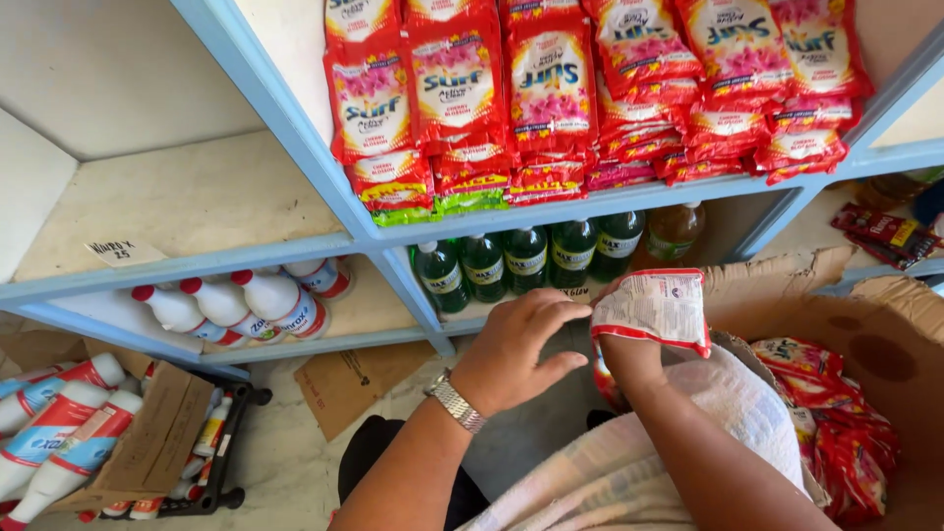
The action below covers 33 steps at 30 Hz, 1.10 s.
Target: Organizing and stocking laundry detergent sachets on grocery store shelves.
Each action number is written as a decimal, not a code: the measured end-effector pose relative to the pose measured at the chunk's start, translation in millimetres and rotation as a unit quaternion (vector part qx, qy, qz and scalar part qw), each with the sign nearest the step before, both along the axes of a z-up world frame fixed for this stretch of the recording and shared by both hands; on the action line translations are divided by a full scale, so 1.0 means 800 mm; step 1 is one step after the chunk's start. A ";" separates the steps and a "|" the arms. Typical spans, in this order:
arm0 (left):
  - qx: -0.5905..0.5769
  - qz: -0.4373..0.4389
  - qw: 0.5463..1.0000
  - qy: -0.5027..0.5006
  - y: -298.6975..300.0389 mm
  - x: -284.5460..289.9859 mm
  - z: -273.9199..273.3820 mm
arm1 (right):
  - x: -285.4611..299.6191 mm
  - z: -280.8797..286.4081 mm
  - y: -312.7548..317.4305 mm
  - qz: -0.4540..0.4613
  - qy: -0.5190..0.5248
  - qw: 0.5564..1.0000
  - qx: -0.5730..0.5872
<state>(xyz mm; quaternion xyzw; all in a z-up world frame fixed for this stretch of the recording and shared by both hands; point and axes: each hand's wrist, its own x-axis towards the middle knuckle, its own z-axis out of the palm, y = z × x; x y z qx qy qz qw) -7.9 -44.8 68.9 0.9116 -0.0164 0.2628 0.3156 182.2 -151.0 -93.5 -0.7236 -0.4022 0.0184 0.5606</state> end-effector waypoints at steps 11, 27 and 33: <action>0.141 0.086 0.986 0.036 -0.016 0.009 -0.046 | -0.007 -0.059 0.012 0.069 -0.079 0.991 -0.082; 0.101 0.158 0.981 0.039 -0.030 0.016 -0.049 | -0.018 -0.014 0.007 0.053 -0.185 0.962 -0.191; 0.013 0.151 0.988 0.029 -0.008 0.020 -0.051 | -0.041 0.076 0.010 0.073 -0.083 0.983 -0.145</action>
